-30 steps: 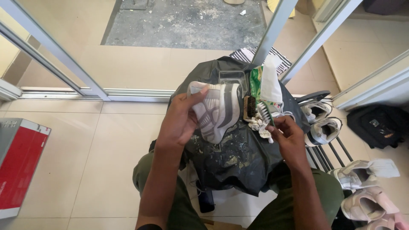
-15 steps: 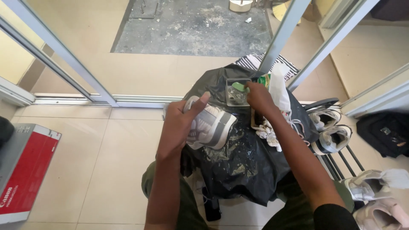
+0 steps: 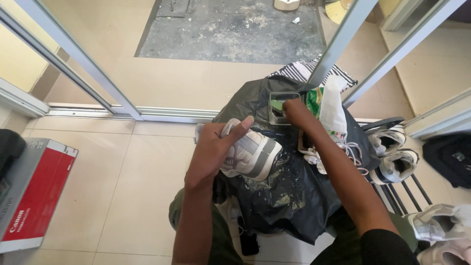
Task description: The person scrubs a white sneaker with a green brush, repeatedly dipping the brush into a small container of liquid. They wipe the shoe with a white cloth and continue scrubbing different sections of the upper and sole.
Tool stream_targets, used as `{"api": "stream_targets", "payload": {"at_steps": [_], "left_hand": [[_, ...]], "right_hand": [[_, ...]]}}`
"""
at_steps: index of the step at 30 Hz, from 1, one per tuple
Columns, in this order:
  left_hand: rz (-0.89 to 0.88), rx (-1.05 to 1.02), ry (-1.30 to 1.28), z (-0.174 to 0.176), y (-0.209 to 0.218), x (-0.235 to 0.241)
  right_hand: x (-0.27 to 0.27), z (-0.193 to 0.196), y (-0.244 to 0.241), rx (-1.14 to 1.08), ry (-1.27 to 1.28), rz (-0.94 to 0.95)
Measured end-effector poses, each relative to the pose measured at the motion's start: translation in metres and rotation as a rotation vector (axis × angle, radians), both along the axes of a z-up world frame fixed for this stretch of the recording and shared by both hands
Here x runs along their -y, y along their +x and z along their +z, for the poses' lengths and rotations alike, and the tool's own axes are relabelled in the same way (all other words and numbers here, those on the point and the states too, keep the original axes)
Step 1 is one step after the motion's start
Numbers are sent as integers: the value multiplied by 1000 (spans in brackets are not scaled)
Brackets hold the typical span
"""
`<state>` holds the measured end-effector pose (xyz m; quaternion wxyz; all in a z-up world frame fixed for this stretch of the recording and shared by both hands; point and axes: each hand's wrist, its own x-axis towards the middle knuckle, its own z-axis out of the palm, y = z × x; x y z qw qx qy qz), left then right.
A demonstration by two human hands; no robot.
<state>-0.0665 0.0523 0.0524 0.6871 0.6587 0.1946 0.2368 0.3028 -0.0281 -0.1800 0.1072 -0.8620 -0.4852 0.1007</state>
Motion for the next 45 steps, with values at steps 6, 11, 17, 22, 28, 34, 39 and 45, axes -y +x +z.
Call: {"api": "stream_targets", "payload": {"at_steps": [6,11,17,22,28,34,39,45], "left_hand": [[-27,8,29,19,-3,10],[-39,-29,69,17,-1,8],[-38,-41,135,10,9,12],[19,-48,235,-17,28,9],[92,-31,299,-39,42,9],[140,-2,263,-41,44,14],[140,-17,259,-42,45,15],[125,-7,302,-41,45,20]], "right_hand": [[-10,-5,8,79,-44,12],[22,75,-33,135,1,-129],[61,45,5,-335,340,-485],[103,136,-89,-602,661,-402],[157,189,-174,-409,921,-60],[167,198,-202,157,977,368],[163,184,-216,440,964,494],[176,158,-189,321,976,480]]}}
